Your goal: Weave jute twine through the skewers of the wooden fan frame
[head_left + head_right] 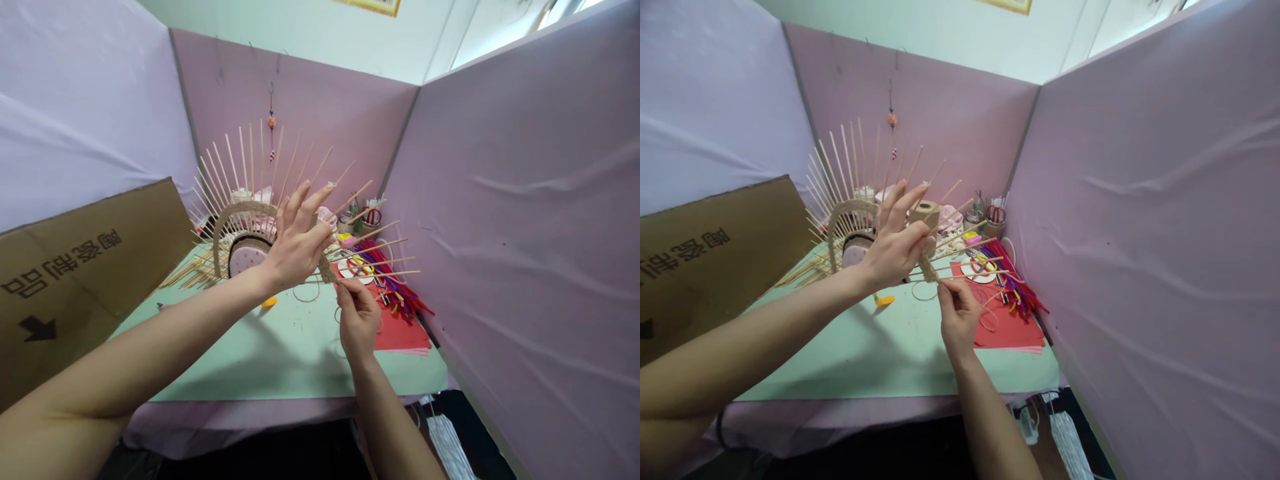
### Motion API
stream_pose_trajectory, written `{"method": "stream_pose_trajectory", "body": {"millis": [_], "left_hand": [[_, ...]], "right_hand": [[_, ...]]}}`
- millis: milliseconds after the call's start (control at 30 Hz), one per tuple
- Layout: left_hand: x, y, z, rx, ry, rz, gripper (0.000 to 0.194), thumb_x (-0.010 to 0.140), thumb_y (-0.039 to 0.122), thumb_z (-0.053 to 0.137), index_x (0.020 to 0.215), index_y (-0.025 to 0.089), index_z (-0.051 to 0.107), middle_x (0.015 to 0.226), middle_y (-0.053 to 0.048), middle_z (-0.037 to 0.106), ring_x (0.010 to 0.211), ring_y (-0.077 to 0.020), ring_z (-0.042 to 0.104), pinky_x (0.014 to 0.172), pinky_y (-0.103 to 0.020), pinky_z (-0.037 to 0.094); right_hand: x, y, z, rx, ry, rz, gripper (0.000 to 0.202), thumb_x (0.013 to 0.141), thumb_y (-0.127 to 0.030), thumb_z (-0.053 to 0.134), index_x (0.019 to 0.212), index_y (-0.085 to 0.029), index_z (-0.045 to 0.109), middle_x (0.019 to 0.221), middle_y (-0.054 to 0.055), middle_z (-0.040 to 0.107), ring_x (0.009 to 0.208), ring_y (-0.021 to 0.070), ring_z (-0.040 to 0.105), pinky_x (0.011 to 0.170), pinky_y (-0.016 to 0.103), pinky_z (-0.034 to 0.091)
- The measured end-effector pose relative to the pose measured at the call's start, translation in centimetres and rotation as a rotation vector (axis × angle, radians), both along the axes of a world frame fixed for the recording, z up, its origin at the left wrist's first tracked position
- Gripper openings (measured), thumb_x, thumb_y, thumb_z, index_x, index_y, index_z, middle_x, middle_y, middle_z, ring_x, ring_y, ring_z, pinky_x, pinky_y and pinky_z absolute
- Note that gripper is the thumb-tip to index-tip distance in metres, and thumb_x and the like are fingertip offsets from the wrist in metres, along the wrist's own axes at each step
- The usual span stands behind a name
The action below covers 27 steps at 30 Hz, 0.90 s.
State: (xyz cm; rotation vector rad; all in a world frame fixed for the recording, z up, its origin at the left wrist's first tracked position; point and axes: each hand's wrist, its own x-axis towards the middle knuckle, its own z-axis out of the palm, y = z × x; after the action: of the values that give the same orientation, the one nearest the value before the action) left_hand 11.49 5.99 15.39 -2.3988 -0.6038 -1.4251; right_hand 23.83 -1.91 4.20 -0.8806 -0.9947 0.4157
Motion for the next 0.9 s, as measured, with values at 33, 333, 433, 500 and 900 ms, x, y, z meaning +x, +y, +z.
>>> {"method": "stream_pose_trajectory", "body": {"millis": [33,333,433,500,900], "left_hand": [[0.0,0.0,0.0,0.002,0.002,-0.002,0.023,0.092,0.031,0.042,0.090,0.021,0.063,0.154,-0.002,0.030,0.145,-0.0233,0.011,0.116,-0.046,0.009],[-0.2,0.0,-0.3,0.003,0.003,-0.032,0.023,0.092,0.029,0.041,0.090,0.022,0.062,0.155,0.000,0.028,0.145,-0.0230,0.009,0.116,-0.046,0.007],[-0.2,-0.1,-0.5,0.002,0.017,-0.045,0.023,0.092,0.029,0.041,0.086,0.021,0.062,0.155,-0.001,0.027,0.146,-0.0230,0.007,0.117,-0.046,0.006],[-0.1,-0.3,-0.8,0.007,0.018,-0.043,0.022,0.092,0.029,0.043,0.082,0.020,0.061,0.154,-0.002,0.028,0.145,-0.0235,0.007,0.117,-0.046,0.006],[1.7,-0.1,-3.4,0.027,0.047,-0.027,0.022,0.093,0.026,0.042,0.084,0.018,0.061,0.147,-0.008,0.040,0.144,-0.0236,0.013,0.117,-0.048,0.008]], "right_hand": [[0.0,0.1,0.1,-0.006,0.042,0.027,0.014,0.081,-0.032,0.066,0.083,-0.019,0.066,0.075,0.000,0.060,0.064,0.0110,0.050,0.059,0.024,0.040],[1.2,1.1,0.8,-0.102,0.214,0.404,0.012,0.077,-0.030,0.069,0.075,-0.020,0.064,0.061,-0.004,0.052,0.053,0.0077,0.042,0.051,0.021,0.034],[2.1,0.8,1.2,-0.014,-0.058,0.305,0.006,0.081,-0.026,0.066,0.081,-0.022,0.069,0.077,0.001,0.062,0.068,0.0120,0.053,0.063,0.026,0.043],[2.7,0.6,1.4,0.055,-0.220,0.255,0.007,0.083,-0.023,0.063,0.085,-0.023,0.070,0.082,0.002,0.065,0.079,0.0150,0.057,0.072,0.029,0.046],[3.2,0.5,0.4,0.011,-0.193,0.163,0.004,0.079,-0.021,0.065,0.078,-0.022,0.069,0.074,0.000,0.065,0.071,0.0142,0.059,0.065,0.027,0.048]]}}
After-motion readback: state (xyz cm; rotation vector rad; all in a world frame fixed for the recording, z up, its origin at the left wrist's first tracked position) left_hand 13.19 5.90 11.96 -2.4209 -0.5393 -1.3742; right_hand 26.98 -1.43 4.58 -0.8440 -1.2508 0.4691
